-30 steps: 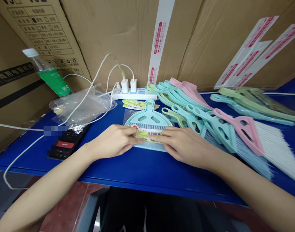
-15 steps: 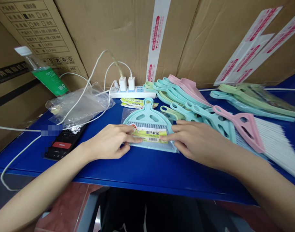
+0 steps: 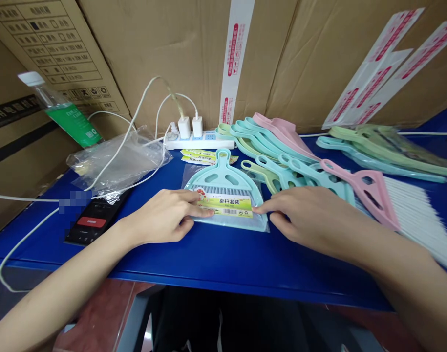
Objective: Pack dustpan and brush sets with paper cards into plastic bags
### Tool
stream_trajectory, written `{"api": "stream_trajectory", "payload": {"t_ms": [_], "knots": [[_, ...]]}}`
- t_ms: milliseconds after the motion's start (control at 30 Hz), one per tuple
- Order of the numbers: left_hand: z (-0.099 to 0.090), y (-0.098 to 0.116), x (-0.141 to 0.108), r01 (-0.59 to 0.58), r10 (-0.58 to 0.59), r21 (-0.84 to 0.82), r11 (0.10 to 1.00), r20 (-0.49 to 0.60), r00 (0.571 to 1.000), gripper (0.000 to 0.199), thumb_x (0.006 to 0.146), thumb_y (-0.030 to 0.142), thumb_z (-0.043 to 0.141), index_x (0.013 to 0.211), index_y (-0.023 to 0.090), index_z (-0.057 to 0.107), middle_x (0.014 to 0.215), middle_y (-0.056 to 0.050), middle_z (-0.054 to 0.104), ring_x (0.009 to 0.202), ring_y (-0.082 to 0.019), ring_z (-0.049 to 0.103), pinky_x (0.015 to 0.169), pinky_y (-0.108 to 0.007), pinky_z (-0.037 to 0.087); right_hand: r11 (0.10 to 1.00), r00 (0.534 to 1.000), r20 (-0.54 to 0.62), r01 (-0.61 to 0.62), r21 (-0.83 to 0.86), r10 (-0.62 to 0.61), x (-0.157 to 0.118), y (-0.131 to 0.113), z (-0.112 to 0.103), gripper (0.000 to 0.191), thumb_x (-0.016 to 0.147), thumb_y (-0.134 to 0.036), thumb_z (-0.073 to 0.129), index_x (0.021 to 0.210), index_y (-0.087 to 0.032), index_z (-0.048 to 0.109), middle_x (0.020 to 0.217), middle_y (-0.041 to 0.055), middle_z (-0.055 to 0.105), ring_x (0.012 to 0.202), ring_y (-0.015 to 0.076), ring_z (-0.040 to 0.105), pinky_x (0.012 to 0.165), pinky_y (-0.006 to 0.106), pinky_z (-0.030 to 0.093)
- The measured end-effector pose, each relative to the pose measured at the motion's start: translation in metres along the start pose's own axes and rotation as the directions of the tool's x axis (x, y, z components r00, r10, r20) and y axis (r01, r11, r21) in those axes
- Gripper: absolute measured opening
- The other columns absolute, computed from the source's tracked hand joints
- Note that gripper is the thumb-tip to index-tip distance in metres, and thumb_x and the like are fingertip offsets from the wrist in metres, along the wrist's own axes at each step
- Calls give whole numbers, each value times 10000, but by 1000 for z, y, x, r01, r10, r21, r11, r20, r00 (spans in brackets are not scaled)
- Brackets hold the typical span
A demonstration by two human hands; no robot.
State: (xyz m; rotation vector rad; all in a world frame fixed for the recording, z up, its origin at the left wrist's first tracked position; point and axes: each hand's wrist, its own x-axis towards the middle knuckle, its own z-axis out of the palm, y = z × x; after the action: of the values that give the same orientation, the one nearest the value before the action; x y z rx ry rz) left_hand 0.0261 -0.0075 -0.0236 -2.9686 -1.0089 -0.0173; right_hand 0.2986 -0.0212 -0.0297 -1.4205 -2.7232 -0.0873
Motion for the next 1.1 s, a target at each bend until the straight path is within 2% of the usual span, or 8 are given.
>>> {"api": "stream_trajectory", "payload": {"t_ms": [200, 333, 467, 633, 733, 867, 967, 1100], "knots": [[2, 0, -2, -12, 12, 13, 1000, -11, 1000, 548, 767, 72, 454, 1197, 330, 674, 981, -35, 703, 840, -187, 686, 742, -305, 547, 1000, 1000, 21, 5, -11, -5, 3, -3, -1, 355, 772, -124, 448, 831, -248, 775, 817, 23, 777, 694, 217, 686, 540, 307, 380], [1, -3, -3, -90, 92, 51, 995, -41, 995, 518, 804, 79, 443, 1219, 298, 661, 970, -43, 707, 844, -184, 687, 745, -298, 540, 997, 999, -27, 32, 71, -30, 4, -1, -2, 345, 767, -115, 430, 808, -241, 748, 801, 17, 767, 687, 189, 663, 549, 290, 367], [0, -8, -5, -160, 164, 72, 985, -66, 984, 479, 852, 122, 441, 1254, 301, 632, 1013, -42, 714, 867, -186, 692, 744, -298, 536, 995, 999, -40, 0, 96, 4, 8, -3, -5, 280, 767, -120, 404, 642, -218, 635, 635, 9, 687, 567, 157, 578, 500, 278, 286], [-2, -11, -8, -154, 158, 50, 987, -104, 982, 411, 865, 132, 433, 1162, 270, 680, 1069, -29, 719, 927, -180, 682, 798, -297, 530, 992, 999, -3, -42, 120, 42, 12, -6, -8, 227, 757, -113, 392, 614, -217, 535, 553, -5, 598, 516, 146, 494, 486, 263, 250], [-3, -11, -8, -133, 141, 63, 989, -147, 979, 368, 861, 120, 416, 1039, 229, 719, 986, -32, 721, 885, -171, 669, 788, -289, 521, 991, 998, -4, -63, 121, 64, 13, -6, -9, 203, 758, -116, 391, 606, -219, 480, 531, -13, 560, 489, 139, 446, 475, 255, 238], [-7, -11, -8, -44, 63, 83, 996, -238, 969, 358, 875, 131, 373, 911, 206, 722, 825, -24, 678, 740, -154, 622, 656, -268, 482, 988, 996, -32, -79, 131, 84, 13, -5, -8, 182, 763, -126, 385, 621, -219, 449, 512, -20, 521, 458, 128, 421, 464, 246, 241], [-10, -11, -8, 21, 10, 97, 995, -308, 951, 362, 889, 160, 352, 851, 193, 710, 802, -29, 661, 720, -160, 608, 611, -274, 452, 988, 993, -68, -91, 126, 100, 12, -3, -8, 165, 761, -123, 384, 665, -221, 476, 510, -23, 517, 449, 129, 423, 465, 245, 246], [-11, -12, -7, 116, -64, 142, 983, -332, 941, 346, 883, 167, 345, 851, 179, 690, 820, -39, 667, 736, -179, 617, 598, -287, 436, 990, 987, -120, -98, 104, 110, 12, -2, -8, 197, 814, -164, 366, 781, -220, 552, 516, -14, 527, 477, 155, 476, 481, 255, 263]]}}
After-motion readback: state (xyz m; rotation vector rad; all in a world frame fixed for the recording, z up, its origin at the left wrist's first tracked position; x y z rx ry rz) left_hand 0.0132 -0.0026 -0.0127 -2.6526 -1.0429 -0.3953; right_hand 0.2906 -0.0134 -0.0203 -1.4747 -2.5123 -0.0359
